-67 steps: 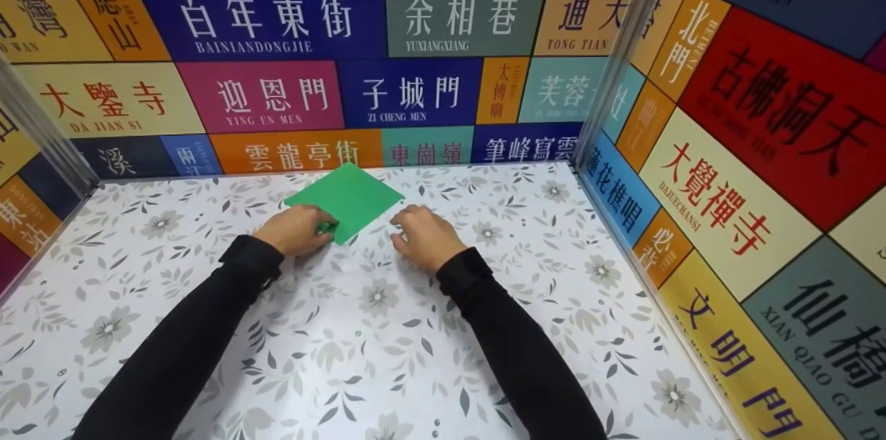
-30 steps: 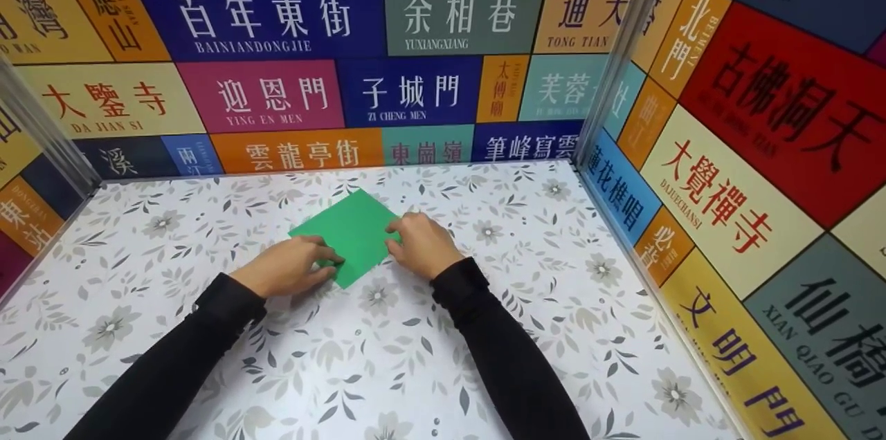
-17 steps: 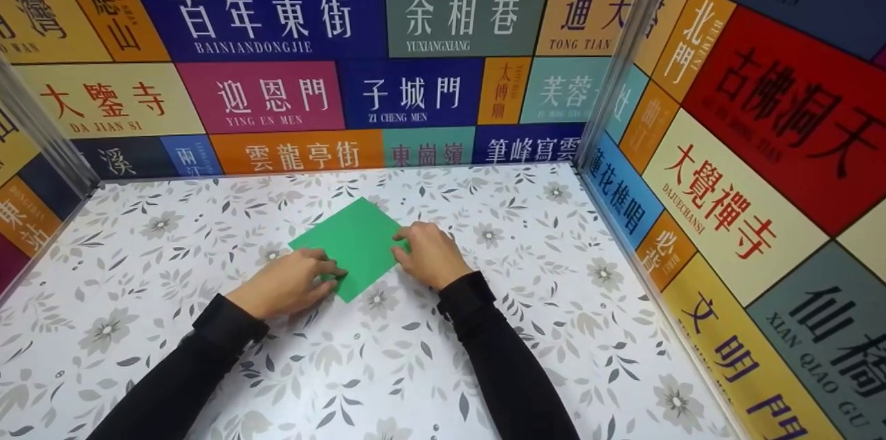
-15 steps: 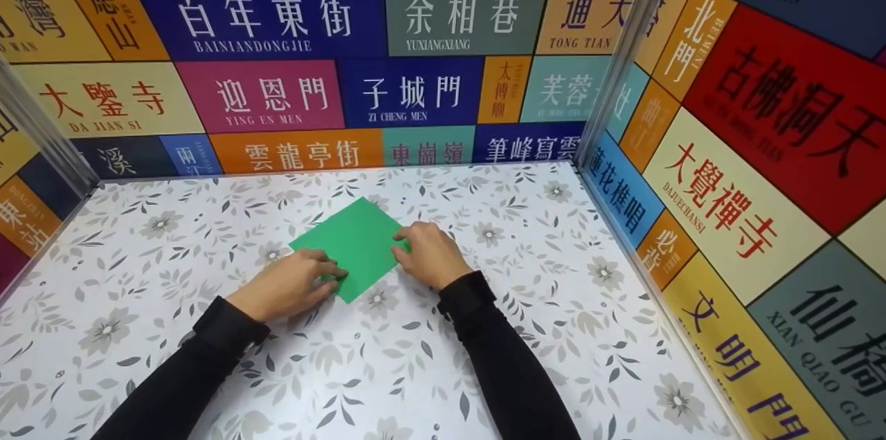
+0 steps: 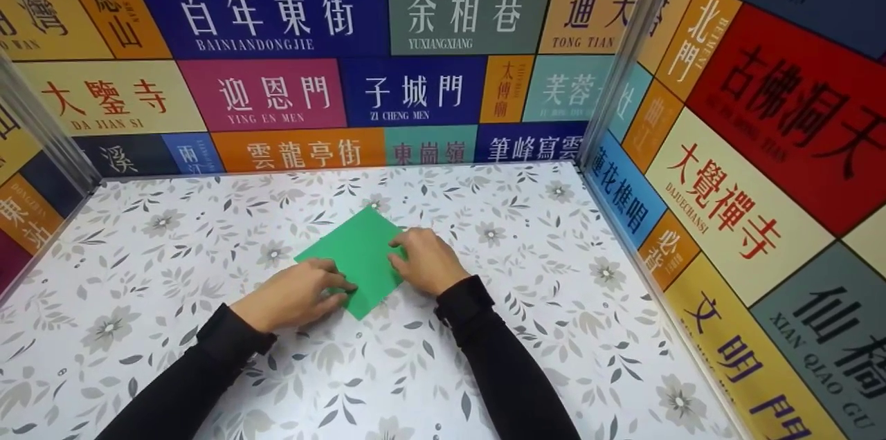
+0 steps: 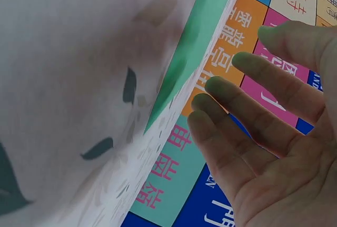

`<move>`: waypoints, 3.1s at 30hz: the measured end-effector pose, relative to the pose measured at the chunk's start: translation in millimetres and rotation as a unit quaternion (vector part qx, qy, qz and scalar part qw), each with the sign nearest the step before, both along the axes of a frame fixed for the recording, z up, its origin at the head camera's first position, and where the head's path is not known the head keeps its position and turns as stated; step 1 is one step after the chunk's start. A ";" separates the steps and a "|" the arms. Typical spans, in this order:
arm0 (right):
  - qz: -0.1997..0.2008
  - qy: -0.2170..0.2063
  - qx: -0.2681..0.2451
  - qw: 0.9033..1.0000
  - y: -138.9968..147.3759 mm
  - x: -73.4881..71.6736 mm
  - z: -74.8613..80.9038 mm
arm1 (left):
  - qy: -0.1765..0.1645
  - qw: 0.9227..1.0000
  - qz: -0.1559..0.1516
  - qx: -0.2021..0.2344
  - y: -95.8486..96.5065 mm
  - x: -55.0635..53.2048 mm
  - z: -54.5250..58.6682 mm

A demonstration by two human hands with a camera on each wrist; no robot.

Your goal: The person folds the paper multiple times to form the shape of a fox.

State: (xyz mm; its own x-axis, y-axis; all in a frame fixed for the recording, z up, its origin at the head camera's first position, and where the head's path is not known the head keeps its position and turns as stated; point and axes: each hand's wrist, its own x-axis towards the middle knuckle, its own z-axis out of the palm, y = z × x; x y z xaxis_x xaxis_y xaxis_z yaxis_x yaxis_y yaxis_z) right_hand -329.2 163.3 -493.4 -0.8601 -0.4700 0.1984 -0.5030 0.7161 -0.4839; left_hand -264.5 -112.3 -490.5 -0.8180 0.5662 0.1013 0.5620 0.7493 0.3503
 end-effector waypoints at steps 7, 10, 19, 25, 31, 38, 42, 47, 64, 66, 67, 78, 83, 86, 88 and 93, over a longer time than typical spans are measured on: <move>0.019 0.012 0.009 1.000 -1.7 -0.1 -3.8 | 0.023 1.000 -0.020 -0.007 5.0 7.5 2.4; 0.020 0.005 0.013 1.000 -2.3 0.8 -5.4 | 0.023 0.999 -0.026 -0.011 6.9 9.9 3.7; 0.019 -0.003 0.025 0.999 -6.5 2.9 -3.3 | 0.043 0.998 -0.033 -0.014 9.5 12.4 7.1; 0.025 -0.008 0.039 0.999 -7.3 3.9 -4.6 | 0.042 0.998 -0.032 -0.016 9.1 13.5 6.6; 0.039 0.005 0.044 0.998 -4.6 5.6 -7.8 | 0.046 0.998 -0.031 -0.021 9.8 14.4 6.7; 0.051 0.033 0.050 0.997 -2.9 7.6 -10.2 | 0.032 0.999 -0.028 -0.027 9.0 14.9 6.1; 0.049 0.023 0.047 0.997 -6.2 6.6 -9.1 | 0.025 0.999 -0.020 -0.024 5.2 11.8 6.5; 0.043 0.016 0.046 0.998 -9.3 6.7 -7.4 | 0.018 1.000 -0.010 -0.013 -1.4 7.1 7.6; 0.073 0.012 0.049 0.996 -11.9 11.9 -5.7 | 0.003 1.000 0.027 -0.015 -11.0 -2.9 7.5; 0.083 0.022 0.047 0.995 -12.6 12.3 -5.5 | 0.000 0.999 0.031 -0.016 -12.3 -3.4 7.9; 0.086 0.025 0.047 0.995 -12.9 12.6 -5.6 | -0.003 0.999 0.032 -0.016 -12.8 -3.4 8.1; 0.094 0.015 0.047 0.994 -17.6 14.3 -6.9 | -0.007 0.998 0.052 -0.022 -20.4 -9.0 8.1; 0.098 0.009 0.052 0.994 -19.7 16.0 -5.3 | -0.014 0.998 0.059 -0.023 -25.0 -12.5 8.1; 0.104 0.011 0.054 0.993 -21.4 17.4 -4.5 | -0.019 0.998 0.060 -0.022 -26.9 -15.5 7.2; 0.111 0.013 0.055 0.992 -22.5 18.5 -4.3 | -0.020 0.998 0.058 -0.018 -28.3 -17.6 6.1; 0.123 0.018 0.060 0.990 -24.3 21.4 -4.5 | -0.018 0.999 0.048 -0.017 -31.8 -21.9 1.9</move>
